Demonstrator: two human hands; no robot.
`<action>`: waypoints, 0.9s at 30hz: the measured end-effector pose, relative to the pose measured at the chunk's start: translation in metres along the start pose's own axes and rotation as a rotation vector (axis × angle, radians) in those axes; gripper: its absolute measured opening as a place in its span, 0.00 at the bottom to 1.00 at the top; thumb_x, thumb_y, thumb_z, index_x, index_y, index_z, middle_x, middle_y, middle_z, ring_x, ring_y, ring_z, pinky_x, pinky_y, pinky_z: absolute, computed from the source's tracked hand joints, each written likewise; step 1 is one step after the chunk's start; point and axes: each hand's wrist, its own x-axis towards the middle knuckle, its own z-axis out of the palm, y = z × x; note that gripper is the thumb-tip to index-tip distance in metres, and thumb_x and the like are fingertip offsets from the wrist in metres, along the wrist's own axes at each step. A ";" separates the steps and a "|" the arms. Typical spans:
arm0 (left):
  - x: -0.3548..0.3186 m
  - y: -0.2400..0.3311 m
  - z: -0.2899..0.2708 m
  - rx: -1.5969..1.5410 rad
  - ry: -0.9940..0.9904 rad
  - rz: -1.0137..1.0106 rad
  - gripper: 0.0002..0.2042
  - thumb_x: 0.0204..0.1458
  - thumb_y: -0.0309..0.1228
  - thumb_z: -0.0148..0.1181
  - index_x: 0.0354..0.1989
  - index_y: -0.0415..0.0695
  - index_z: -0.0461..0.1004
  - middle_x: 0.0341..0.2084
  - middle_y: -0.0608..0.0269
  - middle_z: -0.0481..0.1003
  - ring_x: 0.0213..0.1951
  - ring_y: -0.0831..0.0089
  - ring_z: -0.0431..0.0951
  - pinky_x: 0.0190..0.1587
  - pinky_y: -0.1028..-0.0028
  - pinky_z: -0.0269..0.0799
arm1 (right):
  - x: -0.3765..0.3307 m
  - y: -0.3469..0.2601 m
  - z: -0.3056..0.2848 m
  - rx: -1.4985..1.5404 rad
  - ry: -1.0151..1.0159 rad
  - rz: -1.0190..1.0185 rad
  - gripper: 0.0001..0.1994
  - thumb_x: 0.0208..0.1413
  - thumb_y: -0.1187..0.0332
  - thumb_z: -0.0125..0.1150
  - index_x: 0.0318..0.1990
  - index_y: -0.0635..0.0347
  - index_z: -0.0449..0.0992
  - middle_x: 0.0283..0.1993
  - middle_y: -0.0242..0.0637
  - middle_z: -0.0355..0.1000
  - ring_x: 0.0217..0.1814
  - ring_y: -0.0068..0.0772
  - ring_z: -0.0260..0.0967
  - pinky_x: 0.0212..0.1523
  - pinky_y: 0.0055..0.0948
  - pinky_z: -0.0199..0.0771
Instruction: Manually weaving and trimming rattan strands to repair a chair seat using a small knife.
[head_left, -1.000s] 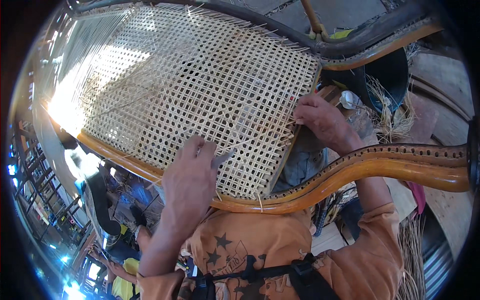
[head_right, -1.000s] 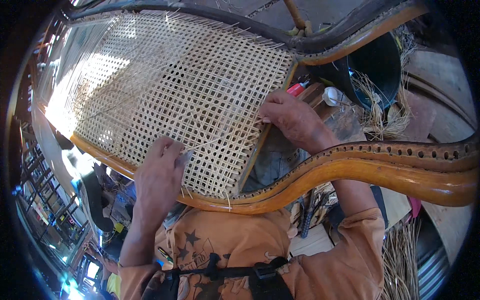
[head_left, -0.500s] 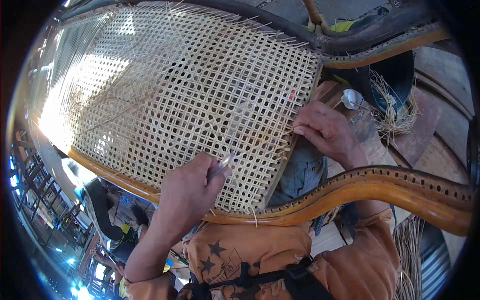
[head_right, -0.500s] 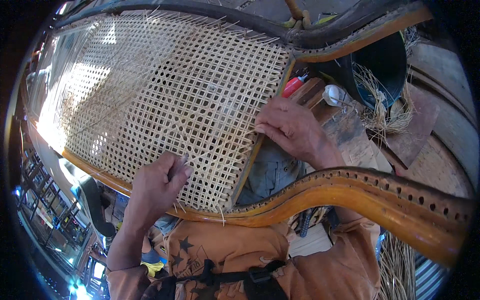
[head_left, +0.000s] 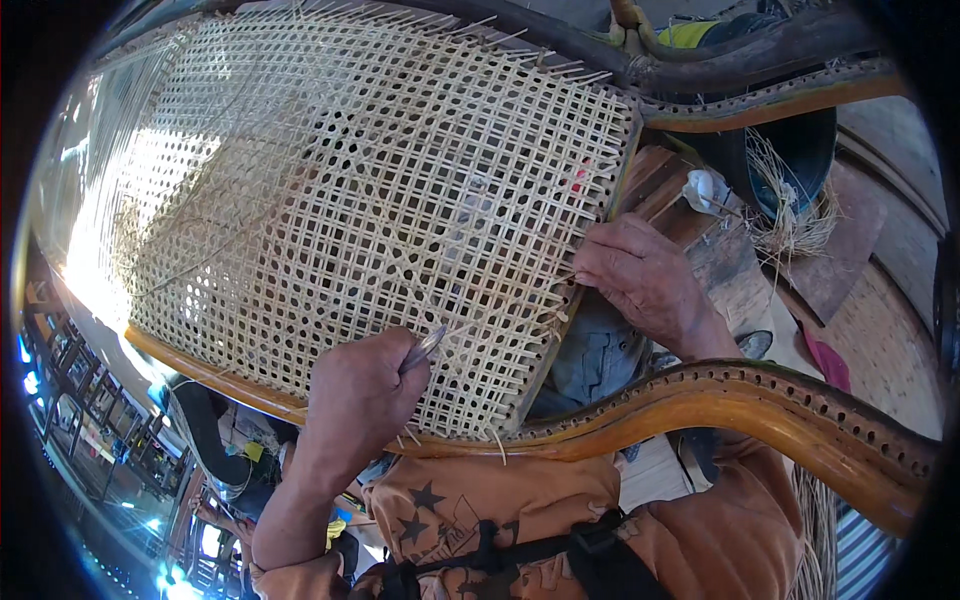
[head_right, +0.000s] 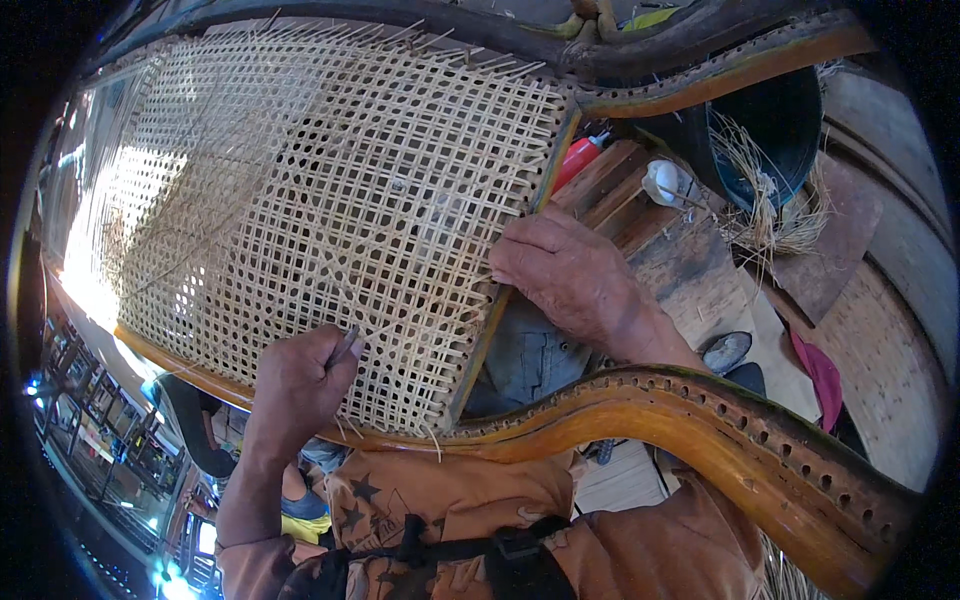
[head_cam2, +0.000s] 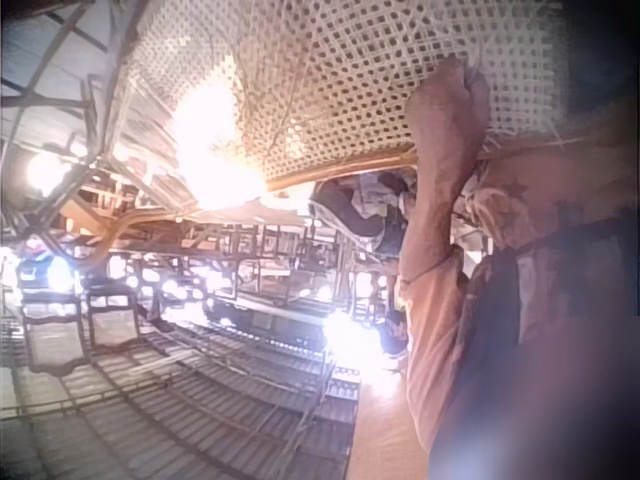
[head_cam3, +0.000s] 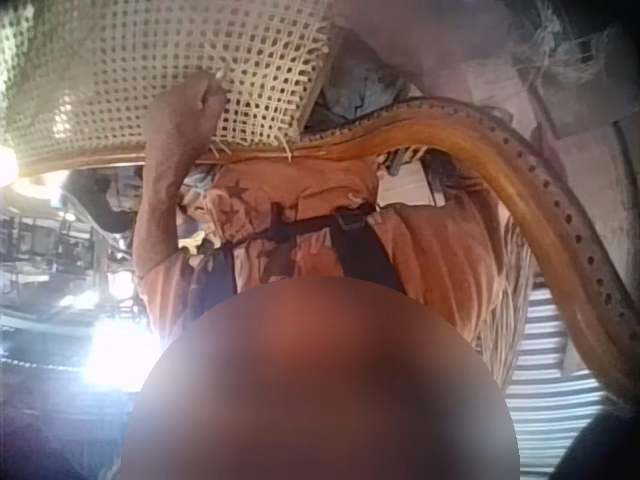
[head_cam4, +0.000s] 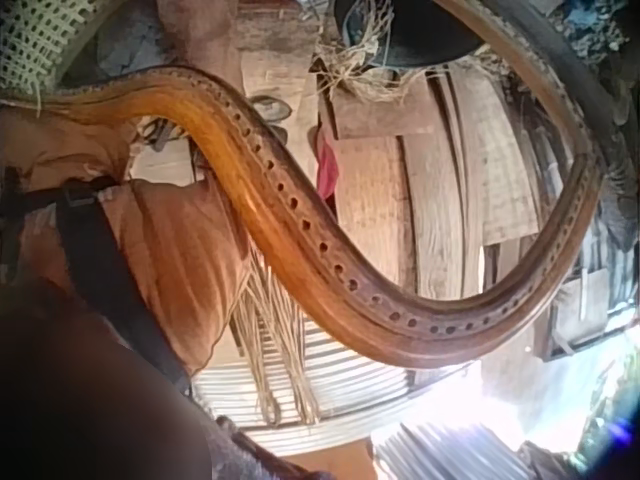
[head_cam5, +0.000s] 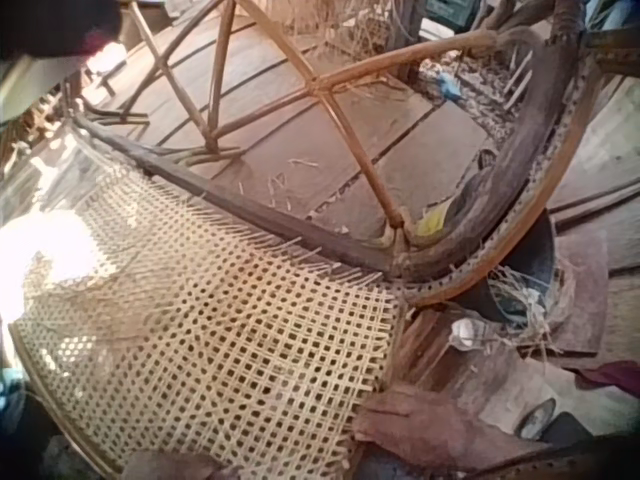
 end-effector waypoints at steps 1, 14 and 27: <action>0.000 -0.001 0.000 0.000 0.002 0.001 0.14 0.51 0.34 0.57 0.19 0.39 0.67 0.11 0.55 0.65 0.13 0.62 0.64 0.19 0.67 0.61 | 0.001 0.000 0.000 -0.011 -0.010 0.001 0.06 0.46 0.70 0.63 0.33 0.56 0.75 0.39 0.37 0.69 0.39 0.42 0.67 0.37 0.32 0.71; -0.093 -0.031 -0.040 0.026 0.180 -0.120 0.05 0.48 0.29 0.54 0.29 0.41 0.70 0.21 0.49 0.72 0.27 0.51 0.74 0.30 0.62 0.68 | -0.132 -0.072 -0.083 -0.136 0.405 0.833 0.07 0.53 0.70 0.54 0.36 0.65 0.73 0.30 0.33 0.69 0.28 0.23 0.65 0.31 0.21 0.66; -0.123 -0.036 -0.048 0.025 0.496 0.223 0.11 0.49 0.35 0.56 0.30 0.38 0.70 0.23 0.48 0.71 0.28 0.53 0.73 0.32 0.62 0.66 | 0.053 -0.154 0.052 0.448 -0.379 0.140 0.14 0.57 0.59 0.55 0.37 0.62 0.76 0.28 0.26 0.71 0.30 0.18 0.64 0.33 0.21 0.67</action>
